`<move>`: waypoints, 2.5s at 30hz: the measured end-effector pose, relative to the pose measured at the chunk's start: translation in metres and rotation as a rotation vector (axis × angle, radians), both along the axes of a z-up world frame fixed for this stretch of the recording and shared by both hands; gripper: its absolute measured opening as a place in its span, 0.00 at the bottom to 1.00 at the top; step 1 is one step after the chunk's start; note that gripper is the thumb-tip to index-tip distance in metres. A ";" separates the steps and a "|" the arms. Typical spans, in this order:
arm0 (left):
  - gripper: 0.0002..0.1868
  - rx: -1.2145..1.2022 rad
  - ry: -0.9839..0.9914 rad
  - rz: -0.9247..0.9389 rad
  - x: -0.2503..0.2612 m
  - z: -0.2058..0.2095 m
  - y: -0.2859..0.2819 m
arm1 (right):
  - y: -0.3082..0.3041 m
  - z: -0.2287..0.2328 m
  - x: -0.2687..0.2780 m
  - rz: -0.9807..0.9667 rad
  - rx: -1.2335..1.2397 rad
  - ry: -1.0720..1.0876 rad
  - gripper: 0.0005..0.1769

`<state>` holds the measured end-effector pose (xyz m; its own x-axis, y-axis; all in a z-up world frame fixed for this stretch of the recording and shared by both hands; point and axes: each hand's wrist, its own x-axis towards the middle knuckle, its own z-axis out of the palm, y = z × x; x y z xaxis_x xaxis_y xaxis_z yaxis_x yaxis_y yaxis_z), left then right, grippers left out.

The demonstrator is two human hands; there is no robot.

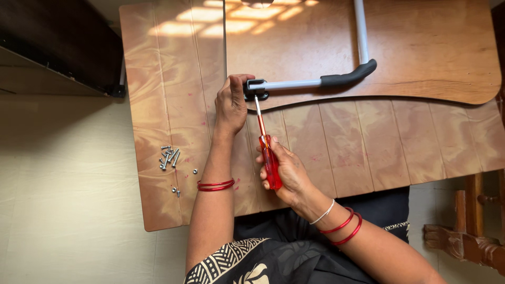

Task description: The person assembles a wooden board with metal legs using a red screwdriver. They insert screws into pre-drilled holes, tighten them, and flip the board to secure additional screws on the underside.

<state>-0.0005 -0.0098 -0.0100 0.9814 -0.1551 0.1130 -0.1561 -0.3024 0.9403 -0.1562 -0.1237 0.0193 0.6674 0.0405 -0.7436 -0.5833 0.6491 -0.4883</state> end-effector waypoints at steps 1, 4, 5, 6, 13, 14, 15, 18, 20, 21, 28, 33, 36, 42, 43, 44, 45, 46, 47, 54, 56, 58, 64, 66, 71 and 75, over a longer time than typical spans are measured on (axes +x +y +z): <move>0.55 -0.002 -0.007 -0.004 0.000 0.001 -0.001 | 0.001 0.002 0.000 -0.018 -0.030 -0.011 0.21; 0.56 0.004 -0.005 0.005 -0.002 0.000 0.002 | 0.007 0.002 -0.006 -0.039 -0.101 -0.041 0.17; 0.55 0.008 0.006 0.012 -0.003 -0.001 0.002 | 0.010 0.000 -0.007 -0.033 -0.117 -0.056 0.17; 0.55 0.009 0.015 0.014 -0.003 -0.001 0.000 | 0.010 -0.001 -0.008 -0.032 -0.135 -0.070 0.17; 0.50 0.003 -0.044 0.096 -0.011 0.000 -0.008 | 0.004 -0.014 -0.008 -0.058 -0.002 -0.084 0.16; 0.49 -0.008 -0.046 0.122 -0.013 -0.001 -0.011 | 0.004 -0.017 -0.008 -0.069 0.070 -0.088 0.16; 0.49 -0.018 -0.049 0.149 -0.015 -0.002 -0.013 | 0.003 -0.019 -0.009 -0.081 0.142 -0.092 0.17; 0.49 -0.009 -0.058 0.177 -0.018 -0.002 -0.019 | -0.003 -0.022 -0.008 -0.063 0.417 -0.157 0.21; 0.50 -0.035 -0.068 0.166 -0.019 -0.002 -0.018 | -0.007 -0.021 -0.007 -0.020 0.436 -0.195 0.22; 0.50 -0.045 -0.072 0.162 -0.020 -0.003 -0.015 | -0.007 -0.019 -0.007 0.002 0.449 -0.211 0.22; 0.53 -0.050 -0.085 0.073 -0.015 -0.005 -0.006 | -0.001 -0.007 -0.006 -0.001 0.053 -0.043 0.18; 0.54 -0.013 -0.072 0.061 -0.011 -0.008 -0.005 | -0.003 -0.011 -0.011 -0.038 -0.104 -0.124 0.13; 0.54 -0.015 -0.059 0.068 -0.012 -0.006 -0.006 | -0.002 -0.012 -0.011 -0.019 -0.097 -0.134 0.15; 0.52 -0.005 -0.091 0.103 -0.017 -0.004 -0.010 | -0.003 -0.008 -0.007 0.015 -0.051 -0.079 0.16; 0.52 0.004 -0.079 0.104 -0.018 -0.005 -0.010 | -0.006 -0.009 -0.006 0.014 0.023 -0.083 0.18; 0.52 0.012 -0.070 0.102 -0.018 -0.005 -0.011 | -0.010 -0.009 -0.005 0.010 0.095 -0.090 0.20; 0.52 0.020 -0.062 0.100 -0.018 -0.005 -0.011 | -0.013 -0.010 -0.003 0.007 0.168 -0.097 0.22; 0.51 -0.002 -0.080 0.100 -0.017 -0.005 -0.011 | -0.014 -0.012 -0.002 0.008 0.202 -0.083 0.23; 0.50 -0.025 -0.097 0.100 -0.018 -0.005 -0.011 | -0.015 -0.014 -0.001 0.009 0.236 -0.068 0.24; 0.25 -0.402 -0.057 0.101 -0.044 -0.012 0.003 | -0.022 -0.032 0.001 0.131 0.219 -0.069 0.27; 0.21 -0.215 0.149 0.184 -0.057 -0.014 0.005 | -0.024 -0.034 0.002 0.143 0.249 -0.095 0.28; 0.20 -0.116 0.320 0.131 -0.071 -0.016 0.007 | -0.024 -0.035 0.002 0.144 0.270 -0.101 0.27; 0.18 -0.554 0.749 -0.116 -0.084 -0.021 0.002 | -0.014 -0.016 0.006 0.109 0.204 -0.117 0.25; 0.18 -0.537 0.764 -0.075 -0.083 -0.026 0.003 | -0.010 -0.008 0.001 0.121 0.101 -0.125 0.25; 0.21 -0.094 0.447 -0.024 -0.077 -0.028 0.003 | 0.006 0.005 -0.020 0.069 -0.167 -0.172 0.16; 0.20 0.051 -0.045 0.267 -0.042 -0.011 0.016 | 0.010 0.005 -0.022 0.026 -0.178 -0.157 0.15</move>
